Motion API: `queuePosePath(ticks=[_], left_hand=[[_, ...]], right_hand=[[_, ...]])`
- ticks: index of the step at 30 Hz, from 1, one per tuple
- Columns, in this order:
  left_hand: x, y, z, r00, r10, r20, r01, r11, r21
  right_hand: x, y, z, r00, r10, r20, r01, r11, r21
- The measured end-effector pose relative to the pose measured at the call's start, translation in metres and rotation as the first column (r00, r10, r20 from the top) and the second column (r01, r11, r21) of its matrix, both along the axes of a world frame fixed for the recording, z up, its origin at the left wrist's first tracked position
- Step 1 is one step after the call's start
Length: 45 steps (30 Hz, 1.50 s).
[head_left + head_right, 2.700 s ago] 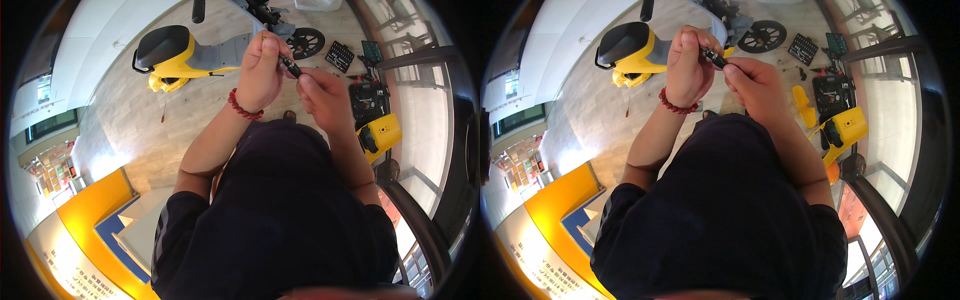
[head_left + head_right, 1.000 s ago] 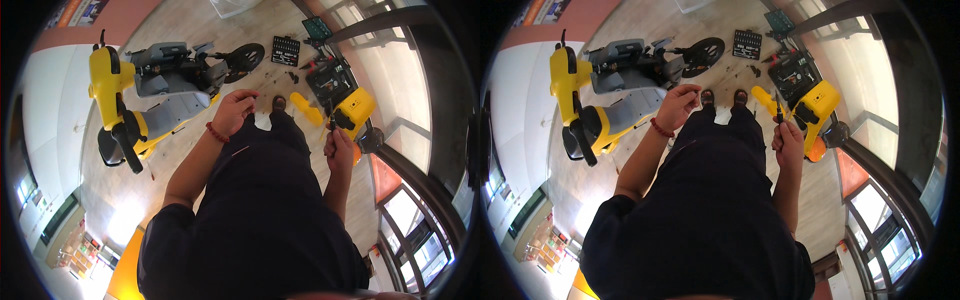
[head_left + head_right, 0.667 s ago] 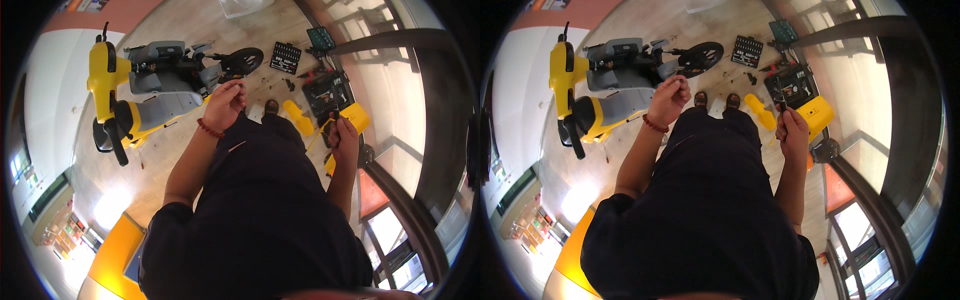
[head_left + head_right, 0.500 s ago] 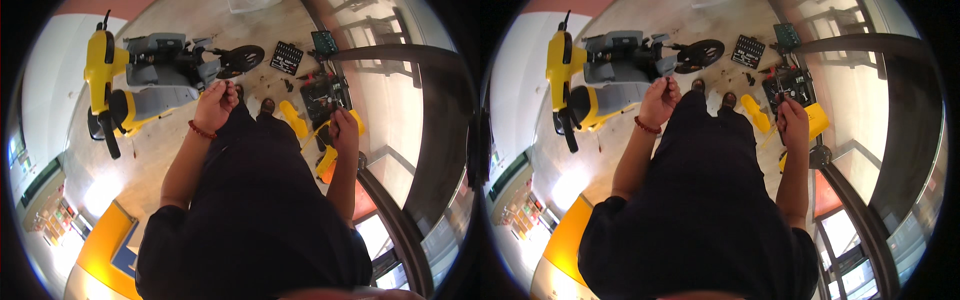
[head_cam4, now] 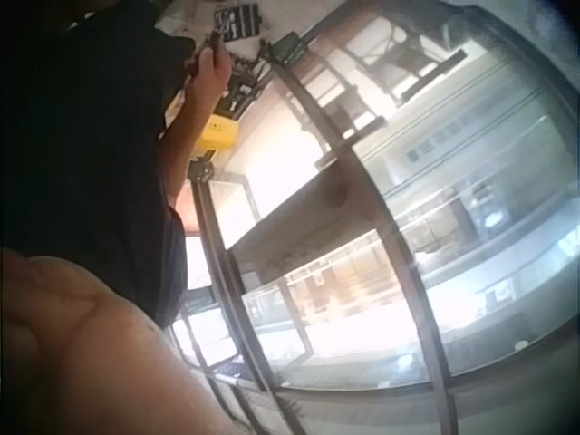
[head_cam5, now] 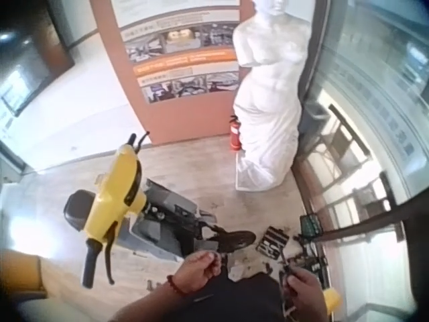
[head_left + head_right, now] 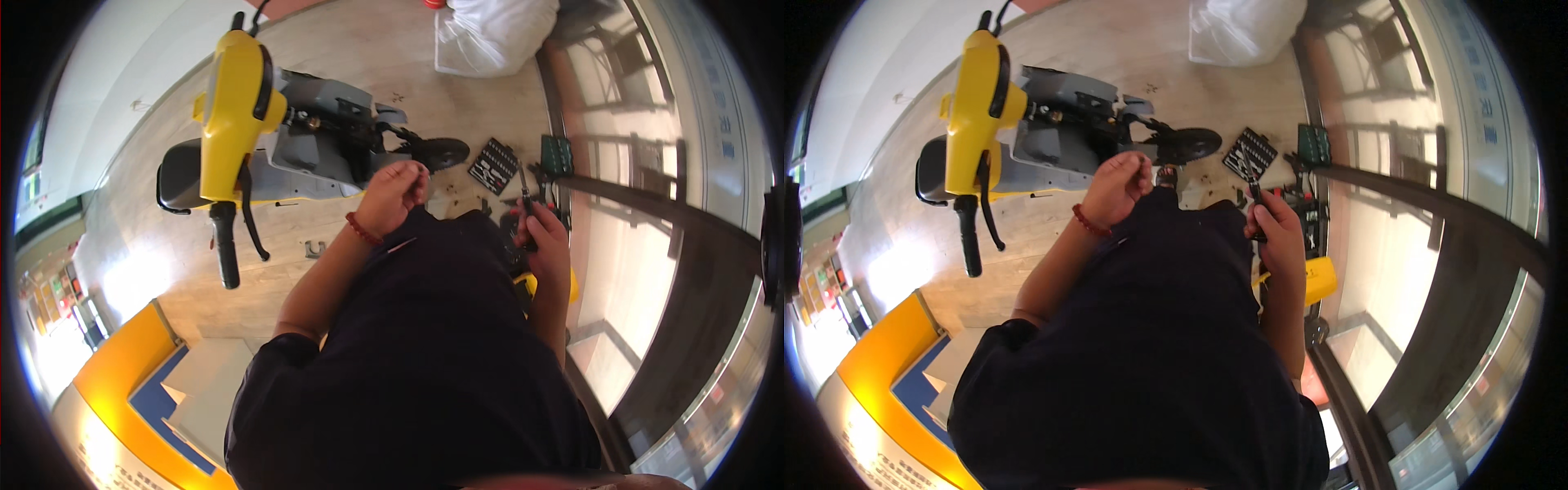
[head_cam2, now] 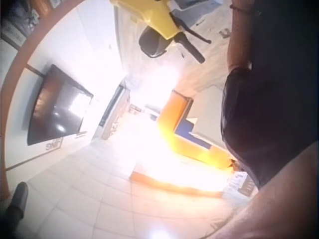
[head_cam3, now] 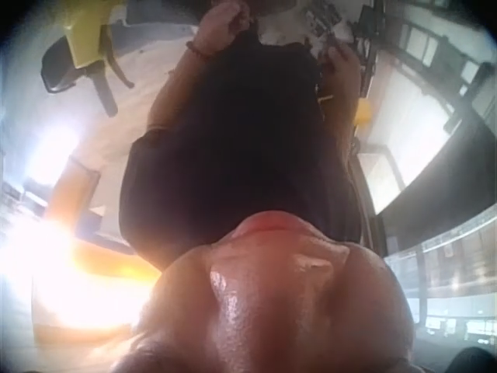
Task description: Repairing the handlebar controls of a yellow electric scooter using a screwdriver.
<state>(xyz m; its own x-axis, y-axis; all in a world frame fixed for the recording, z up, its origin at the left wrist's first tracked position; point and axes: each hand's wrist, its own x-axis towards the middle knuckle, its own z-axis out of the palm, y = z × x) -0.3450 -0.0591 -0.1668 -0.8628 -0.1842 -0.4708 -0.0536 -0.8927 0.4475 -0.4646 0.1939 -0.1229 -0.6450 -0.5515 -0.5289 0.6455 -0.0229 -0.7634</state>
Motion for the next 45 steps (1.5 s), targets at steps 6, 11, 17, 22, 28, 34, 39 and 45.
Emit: queuePosePath(ticks=[6, 11, 17, 22, 28, 34, 39, 45], left_hand=[[-0.006, -0.031, -0.005, 0.999, 0.037, 0.034, -0.032, 0.991, -0.129], [-0.026, -0.045, -0.007, 0.976, 0.207, -0.062, -0.209, 0.977, -0.042], [-0.076, -0.062, -0.010, 0.905, 0.415, -0.094, -0.419, 0.908, -0.016], [-0.141, -0.071, -0.013, 0.784, 0.615, -0.086, -0.620, 0.782, -0.062], [-0.228, -0.061, 0.003, 0.666, 0.745, 0.017, -0.745, 0.665, 0.040], [-0.266, -0.062, 0.026, 0.500, 0.865, 0.030, -0.865, 0.501, -0.026], [-0.270, -0.063, 0.033, 0.366, 0.930, 0.014, -0.930, 0.366, -0.017], [-0.266, -0.050, 0.031, 0.248, 0.969, -0.023, -0.969, 0.248, 0.005]], right_hand=[[-0.041, -0.065, 0.012, 0.982, 0.177, -0.060, -0.176, 0.984, 0.025], [-0.090, -0.114, 0.011, 0.928, 0.363, -0.085, -0.356, 0.931, 0.083], [-0.175, -0.179, 0.005, 0.799, 0.598, -0.057, -0.594, 0.801, 0.071], [-0.274, -0.235, -0.019, 0.635, 0.773, -0.003, -0.772, 0.634, 0.031], [-0.412, -0.277, -0.015, 0.546, 0.833, -0.090, -0.837, 0.547, -0.015], [-0.497, -0.306, -0.021, 0.487, 0.866, -0.111, -0.869, 0.493, 0.040], [-0.491, -0.326, -0.022, 0.411, 0.912, 0.012, -0.912, 0.411, -0.006], [-0.461, -0.353, -0.028, 0.210, 0.976, 0.049, -0.977, 0.211, -0.021]])
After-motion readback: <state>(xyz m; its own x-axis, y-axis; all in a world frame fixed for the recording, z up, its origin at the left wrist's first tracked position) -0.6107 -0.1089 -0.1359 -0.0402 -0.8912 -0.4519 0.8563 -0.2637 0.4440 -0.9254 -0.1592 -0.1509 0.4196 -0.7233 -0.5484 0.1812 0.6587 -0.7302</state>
